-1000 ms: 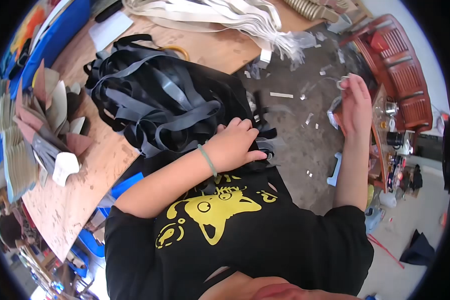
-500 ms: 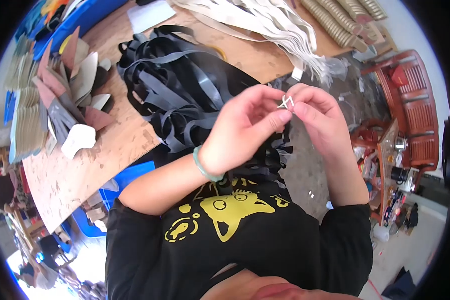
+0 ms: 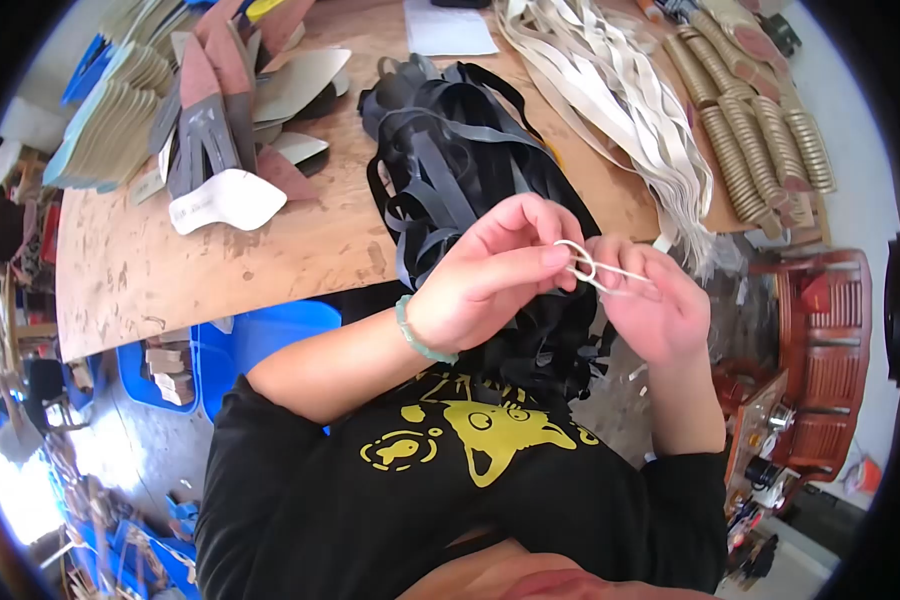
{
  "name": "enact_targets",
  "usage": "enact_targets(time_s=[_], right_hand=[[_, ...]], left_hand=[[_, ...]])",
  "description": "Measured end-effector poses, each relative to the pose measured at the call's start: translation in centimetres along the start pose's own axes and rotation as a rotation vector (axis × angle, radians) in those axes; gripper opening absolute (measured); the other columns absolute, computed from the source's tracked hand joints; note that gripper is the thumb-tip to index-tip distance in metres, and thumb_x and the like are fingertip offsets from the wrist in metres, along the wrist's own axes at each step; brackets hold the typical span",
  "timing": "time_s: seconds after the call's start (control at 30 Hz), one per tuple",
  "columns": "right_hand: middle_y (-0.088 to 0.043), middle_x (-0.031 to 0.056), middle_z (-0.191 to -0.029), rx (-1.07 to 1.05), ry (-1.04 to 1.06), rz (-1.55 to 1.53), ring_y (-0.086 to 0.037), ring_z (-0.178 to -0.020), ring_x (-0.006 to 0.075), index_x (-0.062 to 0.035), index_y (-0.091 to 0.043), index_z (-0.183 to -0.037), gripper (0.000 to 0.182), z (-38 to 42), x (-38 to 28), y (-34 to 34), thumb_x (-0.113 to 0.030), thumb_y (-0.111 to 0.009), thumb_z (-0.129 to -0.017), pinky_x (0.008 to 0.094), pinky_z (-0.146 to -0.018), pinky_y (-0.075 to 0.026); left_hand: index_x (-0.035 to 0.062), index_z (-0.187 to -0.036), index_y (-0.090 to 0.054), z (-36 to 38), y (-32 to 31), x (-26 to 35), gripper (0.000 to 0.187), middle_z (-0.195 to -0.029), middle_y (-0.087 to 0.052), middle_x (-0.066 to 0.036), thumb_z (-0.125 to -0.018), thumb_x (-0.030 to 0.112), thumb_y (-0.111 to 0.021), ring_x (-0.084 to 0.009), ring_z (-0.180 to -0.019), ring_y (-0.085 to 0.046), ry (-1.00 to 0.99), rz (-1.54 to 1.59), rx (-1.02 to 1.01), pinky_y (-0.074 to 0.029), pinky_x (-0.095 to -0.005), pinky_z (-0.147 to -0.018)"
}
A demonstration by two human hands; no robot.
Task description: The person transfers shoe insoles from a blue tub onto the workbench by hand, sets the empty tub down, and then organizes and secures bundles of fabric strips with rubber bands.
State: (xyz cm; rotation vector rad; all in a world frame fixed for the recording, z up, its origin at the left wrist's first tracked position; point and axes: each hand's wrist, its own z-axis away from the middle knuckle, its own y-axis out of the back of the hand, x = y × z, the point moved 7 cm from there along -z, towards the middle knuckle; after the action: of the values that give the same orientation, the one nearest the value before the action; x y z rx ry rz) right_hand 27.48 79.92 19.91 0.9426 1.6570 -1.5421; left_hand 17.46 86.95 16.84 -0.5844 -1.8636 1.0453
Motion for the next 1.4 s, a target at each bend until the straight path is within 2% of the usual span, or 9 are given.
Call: enact_targets(time_s=[0.3,0.37,0.47,0.6,0.73,0.83,0.9,1.07,1.4], right_hand=[[-0.054,-0.0004,-0.070,-0.303,0.083,-0.489,-0.048,-0.069,0.0131,-0.0117,-0.061,-0.100,0.025,-1.9,-0.9,-2.3,-0.026,-0.041,-0.097,0.0321,-0.095,-0.029],[-0.057,0.0113,-0.118,-0.382,0.227,-0.349,-0.054,-0.069,0.0118,-0.0100,-0.046,-0.139,0.042,-2.4,-1.4,-2.2,-0.012,-0.038,-0.098,0.0319,-0.089,-0.042],[-0.034,0.0163,-0.149,-0.158,0.439,-0.053,-0.054,-0.087,0.0167,-0.0100,-0.039,-0.145,0.049,-3.1,-2.0,-2.3,-0.002,-0.034,-0.097,0.0338,-0.083,-0.052],[-0.019,0.0180,-0.157,-0.138,0.740,0.549,-0.041,-0.133,0.0362,-0.0001,-0.044,-0.139,0.042,-5.0,-4.3,-3.0,0.003,-0.037,-0.098,0.0455,-0.094,-0.053],[-0.042,0.0221,-0.144,0.351,0.804,0.879,-0.053,-0.123,0.0332,0.0047,-0.053,-0.130,0.037,-5.1,-5.7,-1.6,0.005,-0.054,-0.092,0.0424,-0.097,-0.051],[-0.038,0.0262,-0.145,0.073,0.713,0.944,-0.048,-0.127,0.0383,0.0059,-0.050,-0.132,0.053,-6.3,-4.4,-2.4,-0.026,-0.064,-0.092,0.0492,-0.099,-0.048],[-0.039,0.0263,-0.144,0.076,0.508,0.919,-0.041,-0.134,0.0368,0.0045,-0.040,-0.140,0.106,-7.3,-2.6,-3.1,-0.062,-0.076,-0.065,0.0508,-0.106,-0.037],[-0.043,0.0246,-0.143,0.073,0.253,0.880,-0.039,-0.136,0.0346,0.0038,-0.008,-0.150,0.144,-10.1,-2.9,-0.1,-0.063,-0.084,-0.048,0.0459,-0.112,-0.029],[-0.056,0.0285,-0.122,0.104,-0.411,1.434,-0.056,-0.115,0.0333,0.0146,-0.033,-0.135,0.104,-20.5,6.0,11.5,-0.046,-0.084,-0.067,0.0355,-0.099,-0.044]], left_hand=[[0.0107,-0.091,-0.046,2.2,2.1,1.0,0.012,-0.088,-0.052,-0.005,-0.094,0.011,-0.057,-0.0125,-0.077,-0.049,0.057,0.179,-0.040,-0.042,-0.0294,-0.077],[0.0091,-0.091,-0.047,2.6,1.5,0.9,0.012,-0.090,-0.052,-0.003,-0.096,0.011,-0.057,-0.0123,-0.080,-0.052,0.042,0.059,-0.111,-0.044,-0.0282,-0.077],[0.0049,-0.085,-0.054,3.3,-1.3,1.1,0.012,-0.090,-0.064,-0.008,-0.090,0.007,-0.064,-0.0207,-0.083,-0.059,-0.150,-0.712,-0.390,-0.045,-0.0330,-0.076],[0.0052,-0.085,-0.057,3.5,-2.8,2.0,0.008,-0.086,-0.063,-0.006,-0.089,0.006,-0.065,-0.0248,-0.082,-0.060,-0.321,-1.020,-0.491,-0.044,-0.0358,-0.076],[0.0045,-0.088,-0.058,3.4,0.3,3.5,0.006,-0.093,-0.061,-0.006,-0.089,0.006,-0.064,-0.0191,-0.090,-0.057,-0.239,-0.788,-0.106,-0.045,-0.0315,-0.082],[0.0021,-0.100,-0.059,3.0,2.3,4.8,0.012,-0.119,-0.055,-0.010,-0.089,0.003,-0.063,-0.0153,-0.097,-0.055,-0.329,-0.821,0.063,-0.046,-0.0282,-0.086],[0.0024,-0.108,-0.057,3.2,1.5,6.2,0.022,-0.125,-0.051,-0.012,-0.088,0.003,-0.065,-0.0158,-0.097,-0.054,-0.447,-0.964,0.166,-0.046,-0.0290,-0.086],[-0.0014,-0.125,-0.047,3.2,4.6,11.2,0.051,-0.130,-0.045,-0.019,-0.081,0.012,-0.071,-0.0286,-0.112,-0.050,-0.485,-1.631,0.496,-0.041,-0.0374,-0.099],[-0.0079,-0.118,-0.049,-0.2,19.3,11.6,0.067,-0.118,-0.057,-0.026,-0.068,0.023,-0.080,-0.0370,-0.113,-0.055,-0.076,-1.365,0.664,-0.044,-0.0408,-0.097]])
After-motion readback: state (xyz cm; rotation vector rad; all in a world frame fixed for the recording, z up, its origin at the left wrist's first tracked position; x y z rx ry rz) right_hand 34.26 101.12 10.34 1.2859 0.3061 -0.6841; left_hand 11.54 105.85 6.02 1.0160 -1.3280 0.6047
